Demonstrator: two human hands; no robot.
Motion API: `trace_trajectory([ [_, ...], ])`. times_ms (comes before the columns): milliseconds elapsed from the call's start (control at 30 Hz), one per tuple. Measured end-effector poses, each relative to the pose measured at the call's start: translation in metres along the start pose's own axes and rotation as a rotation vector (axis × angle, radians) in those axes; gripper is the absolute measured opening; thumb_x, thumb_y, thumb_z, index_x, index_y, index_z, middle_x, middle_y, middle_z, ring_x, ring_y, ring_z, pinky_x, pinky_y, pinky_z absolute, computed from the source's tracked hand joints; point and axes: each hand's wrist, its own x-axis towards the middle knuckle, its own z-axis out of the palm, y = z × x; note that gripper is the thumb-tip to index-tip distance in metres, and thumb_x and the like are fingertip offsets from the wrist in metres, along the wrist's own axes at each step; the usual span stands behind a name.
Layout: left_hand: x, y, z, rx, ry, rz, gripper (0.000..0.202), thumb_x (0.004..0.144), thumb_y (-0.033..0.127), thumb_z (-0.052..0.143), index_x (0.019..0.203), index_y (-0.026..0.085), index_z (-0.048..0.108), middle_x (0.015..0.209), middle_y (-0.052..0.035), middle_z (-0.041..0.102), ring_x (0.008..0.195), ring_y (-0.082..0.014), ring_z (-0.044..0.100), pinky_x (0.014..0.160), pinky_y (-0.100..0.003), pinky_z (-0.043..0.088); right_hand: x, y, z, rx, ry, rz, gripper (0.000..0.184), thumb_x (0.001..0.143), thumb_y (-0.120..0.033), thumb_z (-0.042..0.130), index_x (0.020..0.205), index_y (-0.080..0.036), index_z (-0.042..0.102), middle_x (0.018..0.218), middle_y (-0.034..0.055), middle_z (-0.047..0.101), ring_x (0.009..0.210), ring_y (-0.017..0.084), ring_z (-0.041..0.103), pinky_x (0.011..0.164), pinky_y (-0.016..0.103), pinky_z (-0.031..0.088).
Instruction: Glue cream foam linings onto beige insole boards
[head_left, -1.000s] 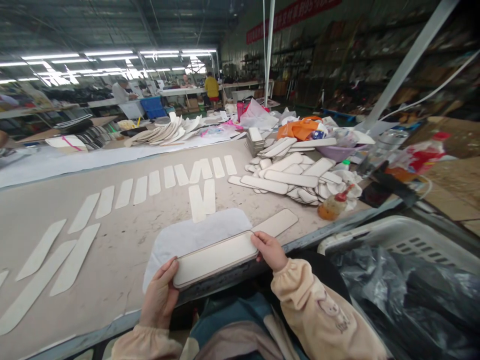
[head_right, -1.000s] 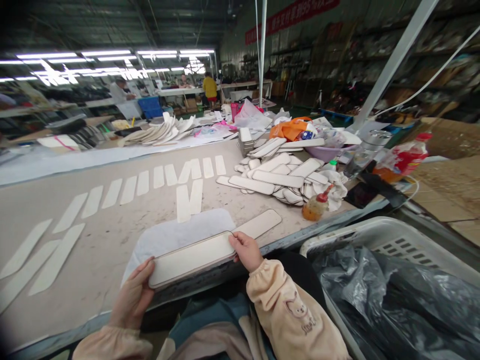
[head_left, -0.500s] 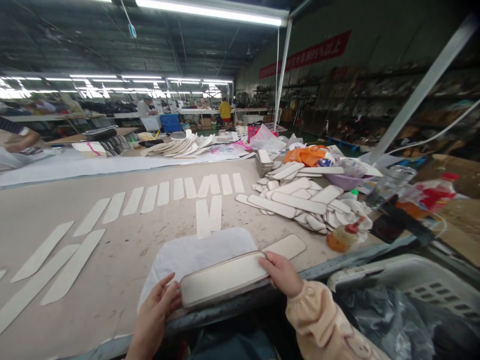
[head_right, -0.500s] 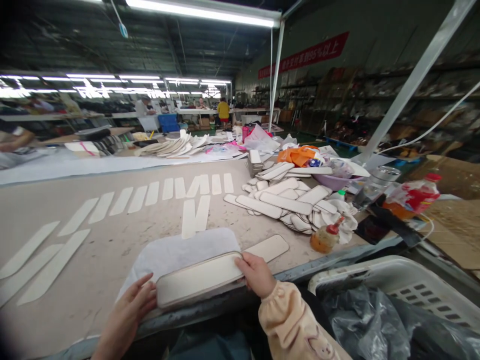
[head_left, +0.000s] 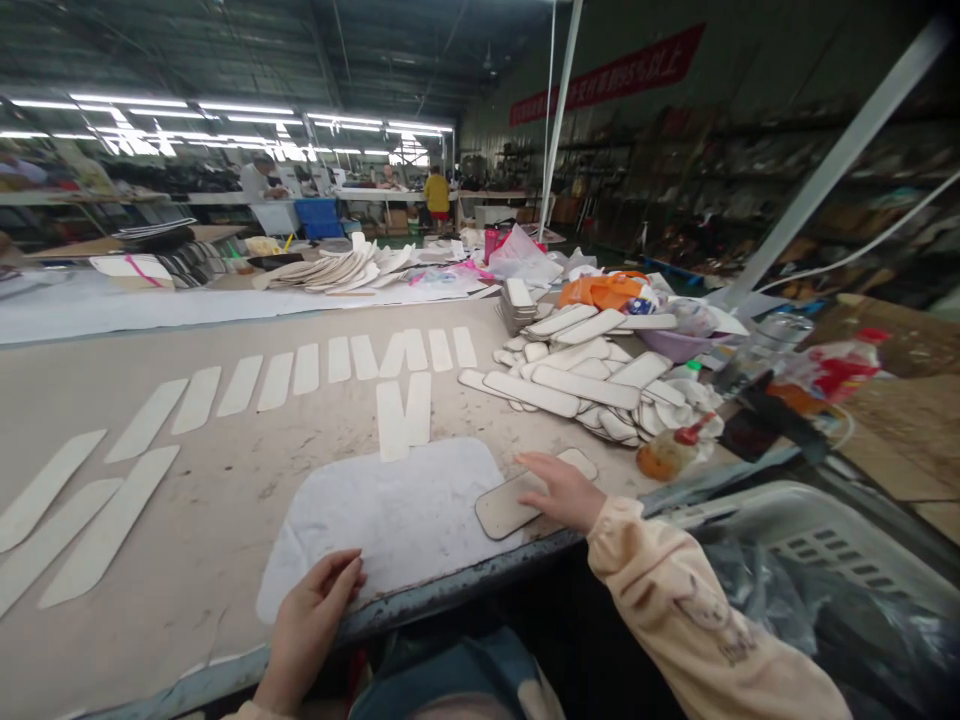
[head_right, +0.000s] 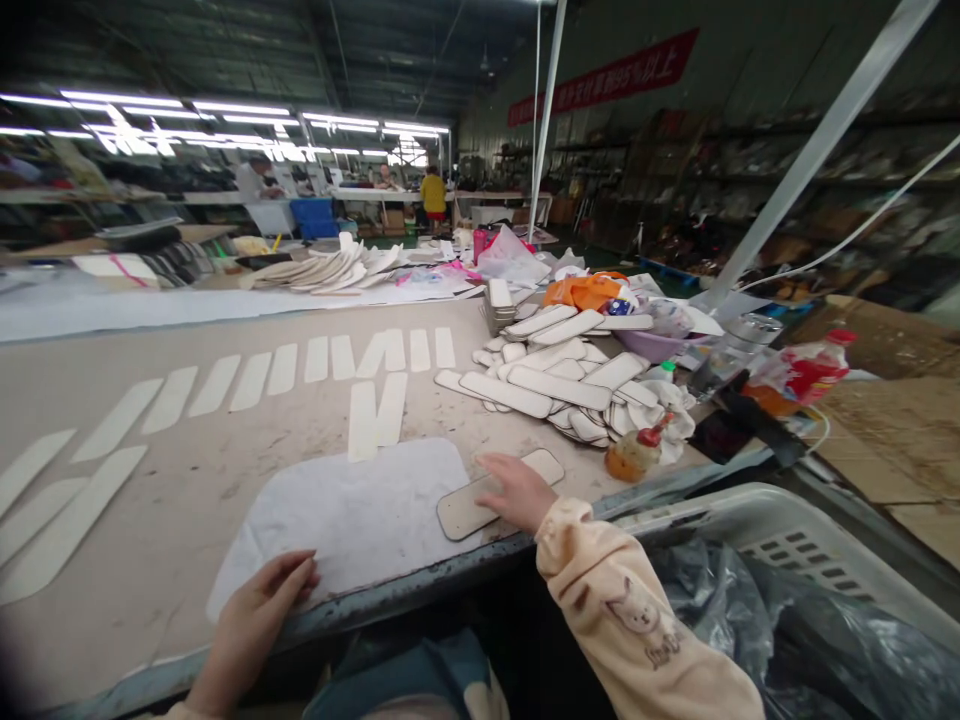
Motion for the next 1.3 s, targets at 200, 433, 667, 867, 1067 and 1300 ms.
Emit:
trace_trajectory([
  [200, -0.002, 0.003, 0.002, 0.068, 0.001, 0.031, 0.047, 0.062, 0.057, 0.065, 0.091, 0.02, 0.065, 0.069, -0.0028, 0.069, 0.068, -0.0202, 0.065, 0.064, -0.027, 0.051, -0.004, 0.02, 0.023, -0.254, -0.235, -0.04, 0.081, 0.059, -0.04, 0.077, 0.131, -0.018, 0.048, 0.131, 0.014, 0.047, 0.124, 0.032, 0.037, 0.103, 0.047, 0.03],
  [433, -0.004, 0.003, 0.004, -0.015, -0.02, 0.03, 0.041, 0.062, 0.053, 0.066, 0.086, 0.02, 0.067, 0.072, -0.0035, 0.069, 0.069, -0.0213, 0.066, 0.064, -0.029, 0.052, 0.019, 0.021, 0.021, -0.238, -0.259, -0.094, 0.028, 0.069, -0.033, 0.071, 0.094, -0.02, 0.069, 0.086, 0.0058, 0.06, 0.084, 0.022, 0.056, 0.078, 0.033, 0.045],
  [667, 0.026, 0.038, 0.002, 0.32, 0.01, 0.492, 0.024, 0.074, 0.044, 0.059, 0.081, 0.024, 0.071, 0.085, -0.0054, 0.067, 0.083, -0.0209, 0.061, 0.078, -0.03, 0.047, 0.036, -0.039, 0.066, -0.217, -0.227, -0.194, 0.018, 0.086, -0.025, 0.054, 0.096, -0.022, 0.069, 0.088, 0.0031, 0.064, 0.086, 0.015, 0.058, 0.08, 0.025, 0.043],
  [867, 0.08, 0.049, 0.036, 0.783, 0.04, 0.713, 0.036, 0.088, 0.033, 0.04, 0.113, 0.019, 0.061, 0.09, -0.0091, 0.06, 0.084, -0.0189, 0.056, 0.079, -0.031, 0.044, 0.077, -0.072, 0.094, -0.358, -0.16, -0.157, 0.024, 0.092, -0.026, 0.046, 0.105, -0.018, 0.064, 0.098, 0.0086, 0.063, 0.093, 0.018, 0.058, 0.082, 0.027, 0.043],
  [1067, 0.092, 0.05, 0.063, 0.99, 0.063, 0.615, 0.041, 0.092, 0.038, 0.032, 0.126, 0.024, 0.05, 0.093, -0.0085, 0.054, 0.083, -0.0186, 0.053, 0.074, -0.03, 0.041, 0.13, -0.082, 0.11, -0.536, -0.215, -0.16, 0.023, 0.091, -0.021, 0.044, 0.095, -0.015, 0.066, 0.094, 0.0108, 0.063, 0.089, 0.02, 0.058, 0.076, 0.029, 0.045],
  [1300, 0.092, 0.055, 0.064, 1.037, 0.048, 0.598, 0.044, 0.092, 0.044, 0.025, 0.125, 0.025, 0.047, 0.096, -0.0091, 0.051, 0.083, -0.0205, 0.053, 0.071, -0.032, 0.039, 0.159, -0.089, 0.129, -0.673, -0.288, -0.199, 0.026, 0.087, -0.01, 0.041, 0.096, -0.013, 0.065, 0.096, 0.0139, 0.061, 0.093, 0.023, 0.056, 0.075, 0.032, 0.047],
])
